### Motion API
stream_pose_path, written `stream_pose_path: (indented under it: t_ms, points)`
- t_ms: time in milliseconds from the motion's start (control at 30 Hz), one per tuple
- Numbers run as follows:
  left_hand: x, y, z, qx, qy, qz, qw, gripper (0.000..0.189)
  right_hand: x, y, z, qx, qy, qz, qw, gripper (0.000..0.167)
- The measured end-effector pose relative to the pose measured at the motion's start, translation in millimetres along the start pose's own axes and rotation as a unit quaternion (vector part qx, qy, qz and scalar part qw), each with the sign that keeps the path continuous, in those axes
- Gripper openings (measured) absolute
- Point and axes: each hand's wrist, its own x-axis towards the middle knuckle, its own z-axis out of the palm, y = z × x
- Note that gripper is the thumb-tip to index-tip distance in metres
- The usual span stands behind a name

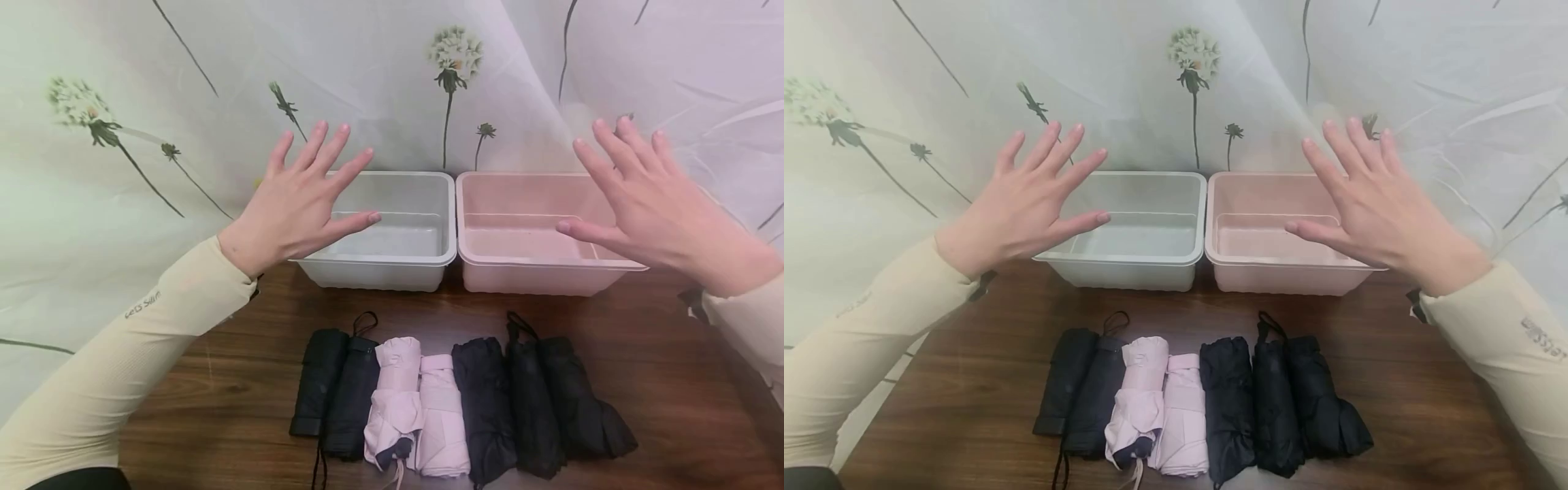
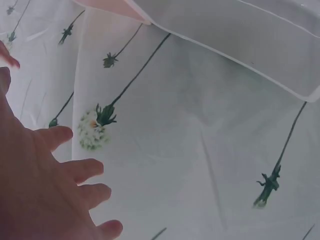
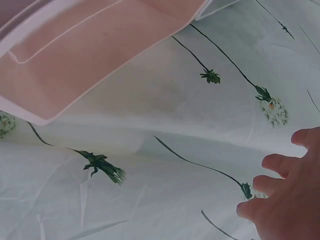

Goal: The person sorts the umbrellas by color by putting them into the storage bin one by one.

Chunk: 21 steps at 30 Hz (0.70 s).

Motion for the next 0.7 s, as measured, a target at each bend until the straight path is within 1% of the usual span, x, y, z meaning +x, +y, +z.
stream_pose_path:
  t_ms: [133,267,367,433,467,533,600,633,700]
  points:
    - [-4.4,-2.3,2.6,-0.004,0.011,-0.006,0.9999,0.078,-2.6,-1,-1,0.016,0.010,0.006,0.9998,0.095]
    - [-11.4,-9.3,9.7,-0.002,0.036,-0.018,0.9992,0.077,-9.1,-1,-2,0.043,0.047,0.014,0.9979,0.095]
    - [-18.3,-19.4,16.2,-0.018,0.037,-0.044,0.9982,0.077,-16.7,2,-2,0.063,0.088,0.016,0.9940,0.096]
    - [-23.8,-28.1,20.8,-0.039,0.029,-0.069,0.9964,0.076,-23.1,5,-2,0.075,0.113,0.025,0.9904,0.100]
    - [-26.9,-32.8,23.4,-0.054,0.027,-0.082,0.9948,0.075,-26.7,6,-3,0.083,0.123,0.036,0.9883,0.101]
    - [-32.8,-42.5,29.1,-0.079,0.027,-0.106,0.9909,0.074,-33.7,9,-4,0.101,0.147,0.056,0.9823,0.103]
    - [-38.7,-52.2,36.0,-0.101,0.034,-0.127,0.9862,0.072,-40.9,12,-4,0.114,0.179,0.085,0.9735,0.103]
    - [-41.8,-56.7,39.3,-0.111,0.038,-0.137,0.9836,0.071,-44.0,15,-3,0.129,0.202,0.093,0.9663,0.103]
    - [-48.0,-64.5,46.5,-0.134,0.051,-0.158,0.9770,0.068,-52.0,19,0,0.163,0.238,0.112,0.9508,0.092]
